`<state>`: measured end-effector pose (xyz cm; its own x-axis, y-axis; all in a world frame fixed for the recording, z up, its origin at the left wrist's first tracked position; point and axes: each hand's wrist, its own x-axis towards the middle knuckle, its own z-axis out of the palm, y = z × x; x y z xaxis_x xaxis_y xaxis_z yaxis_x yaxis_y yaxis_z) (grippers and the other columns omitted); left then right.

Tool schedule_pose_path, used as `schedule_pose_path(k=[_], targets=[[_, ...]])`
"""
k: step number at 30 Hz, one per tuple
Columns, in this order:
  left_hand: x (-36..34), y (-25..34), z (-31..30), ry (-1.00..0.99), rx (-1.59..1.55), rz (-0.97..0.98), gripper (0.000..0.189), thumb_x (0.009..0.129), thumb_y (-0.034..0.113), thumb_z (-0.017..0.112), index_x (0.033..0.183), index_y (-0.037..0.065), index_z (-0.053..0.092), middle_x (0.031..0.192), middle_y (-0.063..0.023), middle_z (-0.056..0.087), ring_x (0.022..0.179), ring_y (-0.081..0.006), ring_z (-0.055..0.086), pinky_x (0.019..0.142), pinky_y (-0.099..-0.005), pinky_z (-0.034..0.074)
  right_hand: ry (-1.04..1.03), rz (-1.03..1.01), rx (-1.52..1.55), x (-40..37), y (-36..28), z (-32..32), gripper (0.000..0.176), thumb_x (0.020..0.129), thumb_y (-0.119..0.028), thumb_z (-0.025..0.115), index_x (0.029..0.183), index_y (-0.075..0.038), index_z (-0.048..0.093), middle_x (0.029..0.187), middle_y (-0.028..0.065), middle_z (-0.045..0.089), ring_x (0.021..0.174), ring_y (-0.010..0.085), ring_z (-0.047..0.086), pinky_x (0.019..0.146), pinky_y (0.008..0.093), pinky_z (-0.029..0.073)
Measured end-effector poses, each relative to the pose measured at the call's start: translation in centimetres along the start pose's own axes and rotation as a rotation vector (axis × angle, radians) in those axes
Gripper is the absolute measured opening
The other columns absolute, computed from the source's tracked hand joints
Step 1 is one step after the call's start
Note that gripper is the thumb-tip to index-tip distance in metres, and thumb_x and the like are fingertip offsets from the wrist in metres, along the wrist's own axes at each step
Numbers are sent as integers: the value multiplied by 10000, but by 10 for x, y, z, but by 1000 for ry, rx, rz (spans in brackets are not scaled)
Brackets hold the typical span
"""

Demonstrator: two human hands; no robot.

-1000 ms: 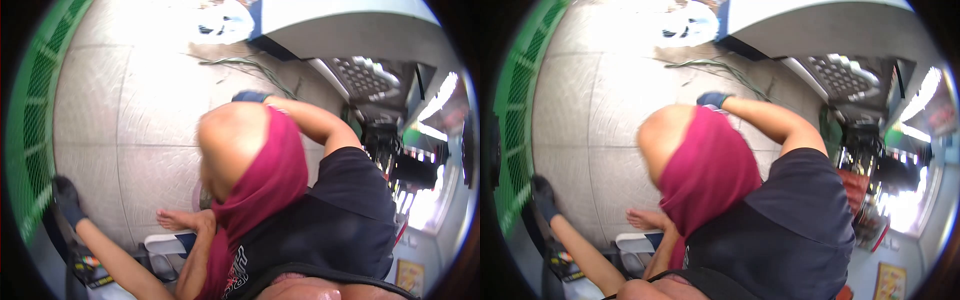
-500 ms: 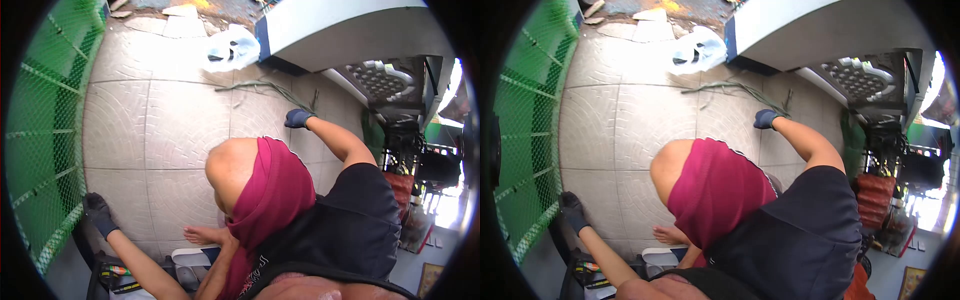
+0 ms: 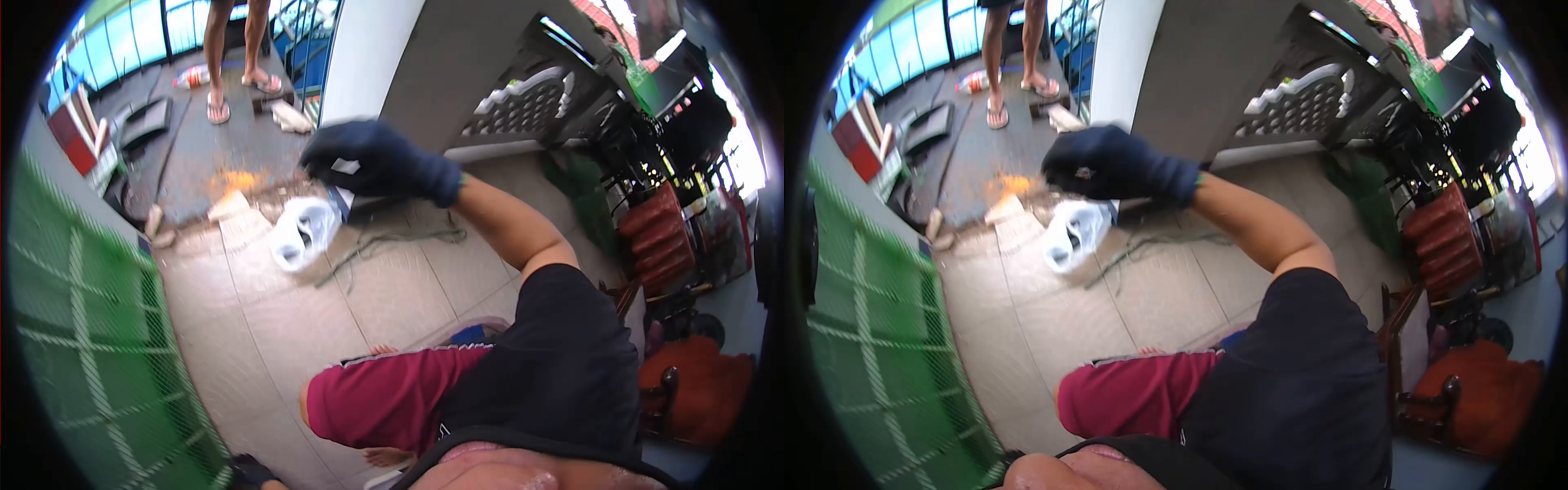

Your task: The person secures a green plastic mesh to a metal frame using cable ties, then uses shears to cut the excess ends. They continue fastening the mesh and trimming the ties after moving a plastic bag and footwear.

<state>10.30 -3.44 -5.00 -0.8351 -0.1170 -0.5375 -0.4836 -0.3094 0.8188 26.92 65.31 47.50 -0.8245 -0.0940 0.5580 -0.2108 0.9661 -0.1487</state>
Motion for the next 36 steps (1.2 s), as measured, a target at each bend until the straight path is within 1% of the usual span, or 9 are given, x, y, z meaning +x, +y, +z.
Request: schedule_pose_path(k=[6, 11, 13, 16, 24, 25, 26, 29, 36], targets=[[-33, 47, 111, -118, 368, -102, 283, 986, 249, 428, 1139, 39, 542, 1054, -133, 602, 960, -269, 633, 762, -431, 547, 1090, 99, -198, -3, 78, -230, 78, 909, -108, 618, 906, -84, 692, 847, 29, 702, 800, 166, 665, 705, 290, 522], [-56, 87, 181, -253, 592, -116, 270, 984, 242, 429, 1118, 41, 549, 1026, -131, 608, 927, -264, 639, 727, -427, 544, 1189, 92, -1309, -81, 220, -423, 241, 959, -200, 546, 1046, -13, 671, 993, 176, 672, 914, 329, 659, 805, 400, 538], [-68, 103, 207, -290, 664, -110, 264, 983, 239, 429, 1109, 42, 552, 1014, -130, 610, 913, -262, 642, 712, -425, 543, 383, 1038, -1693, -100, 258, -467, 254, 922, -251, 589, 957, -39, 723, 963, 164, 700, 935, 287, 684, 805, 396, 550], [-85, 123, 236, -344, 764, -101, 257, 981, 235, 430, 1096, 43, 556, 998, -129, 614, 893, -260, 646, 691, -422, 541, -63, 1306, -1468, -113, 273, -497, 292, 902, -338, 609, 944, -93, 763, 1008, 157, 717, 980, 272, 695, 841, 425, 553], [-103, 145, 275, -395, 919, -140, 240, 978, 224, 431, 1062, 46, 568, 953, -126, 624, 839, -253, 656, 635, -414, 537, -917, 1132, -1305, -146, 308, -568, 403, 844, -509, 611, 1000, -177, 777, 1095, 65, 733, 1006, 251, 691, 883, 435, 529], [-102, 146, 277, -396, 931, -154, 238, 977, 223, 432, 1058, 47, 569, 947, -125, 625, 832, -252, 657, 628, -413, 536, -372, 1107, -1018, -159, 309, -583, 344, 818, -477, 635, 965, -203, 784, 1038, 54, 746, 979, 226, 694, 884, 422, 522], [-98, 148, 276, -398, 941, -174, 236, 977, 222, 432, 1054, 47, 570, 941, -125, 626, 826, -251, 658, 621, -412, 536, -391, 816, -1066, -151, 297, -583, 341, 818, -485, 634, 973, -219, 781, 1046, 45, 745, 982, 223, 688, 881, 408, 519], [-84, 149, 267, -412, 938, -236, 231, 975, 218, 432, 1041, 48, 575, 925, -123, 630, 805, -248, 662, 600, -409, 534, -533, 1603, -839, -73, 200, -549, 380, 873, -497, 623, 1010, -173, 767, 1039, 37, 739, 975, 219, 679, 883, 398, 512], [-25, 140, 248, -557, 836, -338, 196, 962, 205, 456, 962, 60, 588, 820, -106, 624, 680, -226, 643, 510, -383, 495, -780, 1117, -1070, -137, 287, -574, 348, 885, -384, 584, 993, -78, 709, 891, 43, 706, 783, 193, 650, 760, 346, 516]])
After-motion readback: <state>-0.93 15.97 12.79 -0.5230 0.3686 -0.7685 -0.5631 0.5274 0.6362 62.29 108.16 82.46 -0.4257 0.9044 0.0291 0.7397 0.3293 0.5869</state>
